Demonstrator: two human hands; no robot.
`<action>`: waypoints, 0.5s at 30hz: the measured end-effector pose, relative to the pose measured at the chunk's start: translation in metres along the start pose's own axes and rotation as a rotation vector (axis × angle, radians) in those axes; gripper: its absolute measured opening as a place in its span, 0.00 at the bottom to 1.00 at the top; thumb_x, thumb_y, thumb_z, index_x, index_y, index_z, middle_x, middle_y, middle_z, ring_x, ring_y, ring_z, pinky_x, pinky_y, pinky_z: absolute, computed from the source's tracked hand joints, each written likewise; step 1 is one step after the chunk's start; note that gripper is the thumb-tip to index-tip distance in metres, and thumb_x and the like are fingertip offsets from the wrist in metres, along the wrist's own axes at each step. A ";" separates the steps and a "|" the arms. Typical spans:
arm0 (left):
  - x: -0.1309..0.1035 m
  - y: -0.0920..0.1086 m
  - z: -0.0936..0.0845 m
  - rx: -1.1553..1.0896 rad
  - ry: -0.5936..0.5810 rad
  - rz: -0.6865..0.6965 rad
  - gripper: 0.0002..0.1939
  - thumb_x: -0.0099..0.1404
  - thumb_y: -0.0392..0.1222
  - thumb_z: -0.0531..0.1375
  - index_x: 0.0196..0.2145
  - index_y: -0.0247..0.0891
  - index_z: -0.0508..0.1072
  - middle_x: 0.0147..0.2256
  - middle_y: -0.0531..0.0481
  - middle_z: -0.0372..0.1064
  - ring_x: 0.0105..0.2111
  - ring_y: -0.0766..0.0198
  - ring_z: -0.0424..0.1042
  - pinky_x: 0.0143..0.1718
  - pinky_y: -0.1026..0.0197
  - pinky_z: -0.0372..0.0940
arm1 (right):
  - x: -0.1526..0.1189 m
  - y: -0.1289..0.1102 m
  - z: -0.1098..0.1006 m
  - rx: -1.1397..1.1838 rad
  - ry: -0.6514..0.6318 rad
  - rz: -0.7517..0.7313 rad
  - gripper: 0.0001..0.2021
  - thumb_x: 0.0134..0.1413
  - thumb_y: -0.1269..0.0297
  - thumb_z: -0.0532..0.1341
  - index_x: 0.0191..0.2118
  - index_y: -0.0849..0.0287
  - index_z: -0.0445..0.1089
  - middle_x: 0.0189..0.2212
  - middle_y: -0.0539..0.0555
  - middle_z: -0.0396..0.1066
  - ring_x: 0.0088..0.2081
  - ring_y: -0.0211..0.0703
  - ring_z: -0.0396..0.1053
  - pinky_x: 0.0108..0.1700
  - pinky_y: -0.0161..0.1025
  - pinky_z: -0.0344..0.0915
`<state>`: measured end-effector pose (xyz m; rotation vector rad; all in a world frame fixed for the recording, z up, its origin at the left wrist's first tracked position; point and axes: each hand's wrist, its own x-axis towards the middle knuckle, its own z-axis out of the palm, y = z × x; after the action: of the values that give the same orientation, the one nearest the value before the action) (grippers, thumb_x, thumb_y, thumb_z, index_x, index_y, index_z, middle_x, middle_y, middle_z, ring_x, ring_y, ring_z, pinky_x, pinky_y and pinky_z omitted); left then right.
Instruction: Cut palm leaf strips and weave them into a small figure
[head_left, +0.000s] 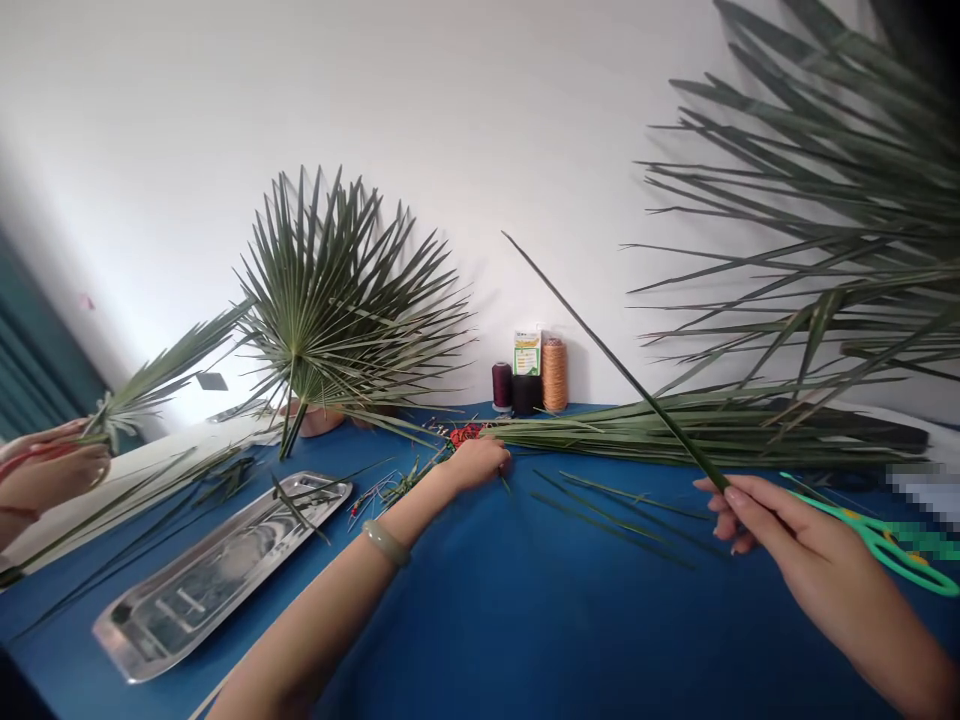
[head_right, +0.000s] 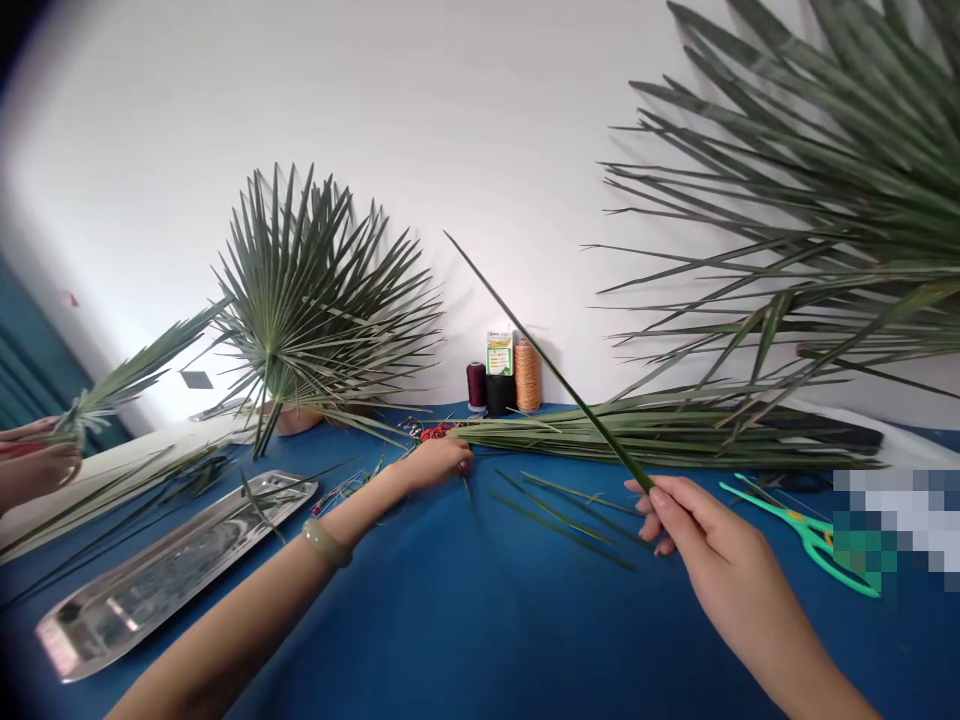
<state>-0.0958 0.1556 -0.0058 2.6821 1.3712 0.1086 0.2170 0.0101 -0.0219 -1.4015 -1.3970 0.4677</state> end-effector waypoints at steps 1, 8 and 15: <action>-0.001 -0.001 -0.004 0.003 -0.001 0.011 0.15 0.65 0.44 0.54 0.48 0.38 0.66 0.48 0.44 0.64 0.43 0.60 0.67 0.43 0.52 0.65 | 0.001 0.000 -0.001 0.008 0.011 0.005 0.20 0.49 0.43 0.54 0.34 0.55 0.71 0.24 0.53 0.71 0.26 0.47 0.68 0.28 0.44 0.67; 0.018 -0.003 -0.036 -0.069 0.259 -0.060 0.15 0.64 0.44 0.54 0.48 0.37 0.66 0.48 0.44 0.64 0.43 0.59 0.68 0.43 0.51 0.65 | 0.004 -0.004 -0.002 0.042 0.091 0.002 0.20 0.48 0.43 0.55 0.33 0.55 0.70 0.26 0.54 0.71 0.24 0.45 0.67 0.26 0.42 0.68; 0.023 0.063 -0.022 -0.308 0.491 0.048 0.16 0.64 0.44 0.54 0.48 0.37 0.65 0.48 0.44 0.64 0.44 0.58 0.67 0.43 0.50 0.65 | -0.005 -0.011 0.002 -0.124 -0.067 -0.068 0.14 0.57 0.54 0.53 0.39 0.57 0.70 0.23 0.49 0.69 0.22 0.38 0.65 0.25 0.36 0.64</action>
<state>-0.0344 0.1394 0.0250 2.5141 1.2637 0.9534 0.2089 0.0037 -0.0157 -1.4437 -1.5457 0.3924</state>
